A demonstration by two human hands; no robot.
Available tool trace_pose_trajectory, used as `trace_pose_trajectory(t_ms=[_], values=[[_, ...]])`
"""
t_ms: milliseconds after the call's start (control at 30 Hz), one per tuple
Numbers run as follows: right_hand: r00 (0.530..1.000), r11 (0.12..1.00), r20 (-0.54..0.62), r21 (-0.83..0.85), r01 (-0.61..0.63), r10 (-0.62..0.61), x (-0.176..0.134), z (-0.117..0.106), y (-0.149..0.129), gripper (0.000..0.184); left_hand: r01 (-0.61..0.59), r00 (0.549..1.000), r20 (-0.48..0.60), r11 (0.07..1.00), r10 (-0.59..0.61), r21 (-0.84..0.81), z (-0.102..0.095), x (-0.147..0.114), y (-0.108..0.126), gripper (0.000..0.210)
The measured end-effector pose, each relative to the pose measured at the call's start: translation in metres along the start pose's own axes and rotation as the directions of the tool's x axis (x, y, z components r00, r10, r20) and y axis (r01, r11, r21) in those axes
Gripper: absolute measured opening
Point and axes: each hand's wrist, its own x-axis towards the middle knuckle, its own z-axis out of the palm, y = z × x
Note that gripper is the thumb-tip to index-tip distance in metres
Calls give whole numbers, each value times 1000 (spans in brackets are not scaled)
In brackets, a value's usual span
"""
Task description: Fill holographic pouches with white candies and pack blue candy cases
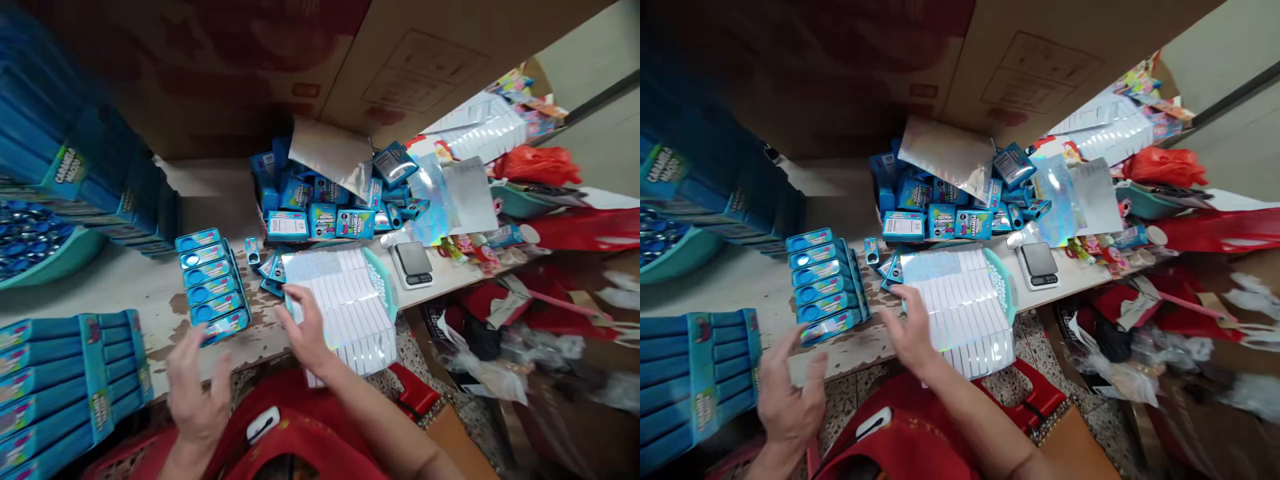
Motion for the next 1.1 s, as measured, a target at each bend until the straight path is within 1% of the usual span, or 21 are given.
trace_pose_trajectory(t_ms=[33,67,100,133,167,200,267,300,333,367,400,467,600,667,733,800,933,967,1033,1100], values=[[995,994,-82,-98,43,-51,3,-22,12,23,-108,993,37,992,111,-62,10,12,20,46],[985,978,-146,-197,64,-94,6,-42,26,21,-198,972,99,972,212,-129,27,26,40,38],[976,956,-179,-285,67,-122,7,-59,41,20,-243,951,156,957,268,-161,49,42,59,31],[974,932,-179,-356,66,-137,7,-73,56,19,-274,928,223,952,300,-139,75,57,75,26],[977,909,-156,-411,67,-142,7,-82,71,18,-299,907,286,951,309,-80,104,73,87,25],[982,889,-121,-452,73,-142,5,-88,85,19,-310,888,361,951,287,6,133,87,95,27],[990,856,-52,-510,89,-134,-2,-90,108,20,-282,861,483,940,159,193,184,107,101,33],[991,844,-30,-529,93,-128,-5,-89,116,21,-265,849,520,925,90,273,203,113,100,37],[993,836,-17,-541,92,-120,-8,-86,122,22,-251,843,537,908,35,336,216,115,98,40],[994,832,-10,-547,88,-112,-10,-84,126,22,-242,842,539,892,-2,383,225,116,96,41],[995,831,-5,-549,84,-104,-11,-82,129,22,-240,847,531,877,-19,415,230,114,95,42],[996,835,1,-545,77,-92,-11,-81,130,22,-250,861,508,856,-17,453,230,109,96,42],[996,848,-10,-525,74,-93,-9,-85,128,20,-259,871,491,836,-14,484,219,100,106,44],[995,855,-21,-514,73,-98,-9,-87,127,20,-266,882,472,828,2,494,214,100,111,46],[995,862,-28,-502,71,-98,-9,-87,127,20,-288,883,468,824,32,487,212,101,115,45],[994,868,-28,-491,77,-104,-10,-86,127,19,-329,863,500,826,67,457,215,104,118,37],[993,874,-14,-476,94,-115,-10,-86,127,18,-388,786,613,836,82,387,232,111,122,29],[993,877,-13,-472,96,-115,-9,-86,127,18,-386,773,631,841,70,379,236,112,122,29],[993,882,-20,-462,95,-118,-8,-87,128,17,-361,761,647,855,39,373,238,115,119,27],[992,887,-34,-452,90,-118,-8,-87,129,18,-317,757,652,888,26,332,232,118,113,29]])
